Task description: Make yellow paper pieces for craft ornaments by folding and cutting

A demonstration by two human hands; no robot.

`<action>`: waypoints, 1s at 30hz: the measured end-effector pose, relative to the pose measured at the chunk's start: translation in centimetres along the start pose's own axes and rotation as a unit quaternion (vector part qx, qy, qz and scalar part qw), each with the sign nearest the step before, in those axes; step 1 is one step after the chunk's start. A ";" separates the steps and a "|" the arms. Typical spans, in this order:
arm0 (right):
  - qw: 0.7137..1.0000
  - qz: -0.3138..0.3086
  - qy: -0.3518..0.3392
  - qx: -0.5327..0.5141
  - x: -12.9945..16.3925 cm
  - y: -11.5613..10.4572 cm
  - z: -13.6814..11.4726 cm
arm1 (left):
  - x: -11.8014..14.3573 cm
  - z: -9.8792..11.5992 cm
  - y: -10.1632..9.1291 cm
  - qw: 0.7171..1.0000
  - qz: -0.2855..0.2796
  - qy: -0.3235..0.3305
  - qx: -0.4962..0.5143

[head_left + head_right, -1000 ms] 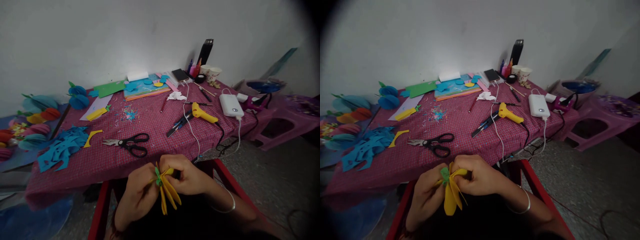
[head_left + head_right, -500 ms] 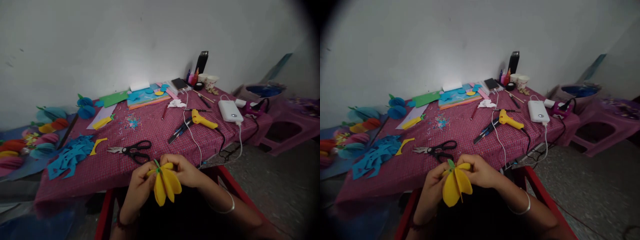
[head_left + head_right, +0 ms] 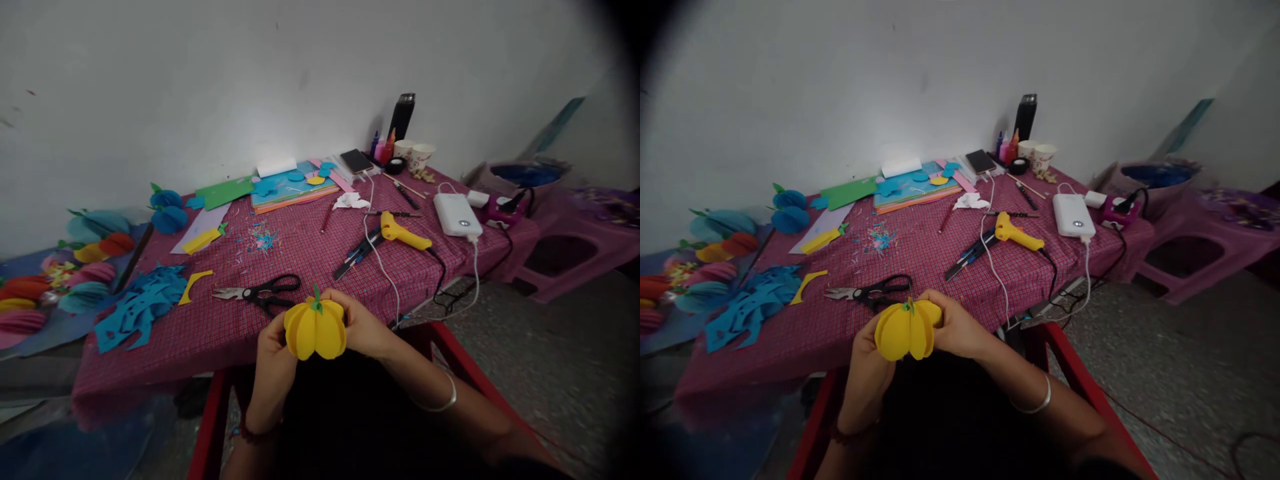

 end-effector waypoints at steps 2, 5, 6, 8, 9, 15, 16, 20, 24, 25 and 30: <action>1.000 0.000 -0.003 0.001 0.1 0.1 0.0 | 0.0 0.1 0.1 1.000 -0.006 0.012 -0.005; 0.999 0.002 -0.010 0.031 0.3 0.4 -0.2 | 0.1 -0.1 0.4 1.000 -0.022 0.020 -0.005; 0.999 0.003 -0.013 0.046 0.3 0.5 -0.4 | 0.1 0.0 0.6 0.999 -0.032 0.020 -0.004; 0.997 0.000 -0.018 0.072 0.4 0.7 -0.7 | 0.0 0.2 1.0 0.998 -0.058 0.022 -0.011; 0.996 -0.003 -0.023 0.083 0.4 0.8 -1.0 | -0.1 0.5 1.2 0.997 -0.068 0.024 -0.017; 0.989 0.009 -0.098 0.107 0.0 0.0 -2.5 | -0.8 3.7 -0.6 0.989 0.047 0.115 -0.076; 0.988 0.017 -0.111 0.102 -0.1 -0.3 -2.6 | -0.5 4.3 -1.3 0.982 0.090 0.140 -0.085; 0.982 0.055 -0.145 0.111 -0.3 -1.2 -2.7 | 1.8 6.0 -3.0 0.933 0.222 0.259 -0.111; 0.973 0.074 -0.170 0.137 -0.4 -1.3 -2.7 | 4.1 7.3 -1.7 0.865 0.219 0.407 -0.198; 0.971 0.078 -0.177 0.141 -0.4 -1.3 -2.7 | 4.3 7.3 -1.4 0.851 0.216 0.425 -0.220; 0.961 0.090 -0.205 0.163 -0.3 -1.5 -2.7 | 3.5 6.5 -0.4 0.841 0.197 0.415 -0.286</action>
Point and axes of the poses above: each hand's wrist, its own x-axis away from the middle knuckle, its own y-axis out of the palm, z = x × y, the point moved 7 cm from there along -x, towards the middle knuckle, and after that the axes turned 5 degrees about -x, right-handed, at the moved point
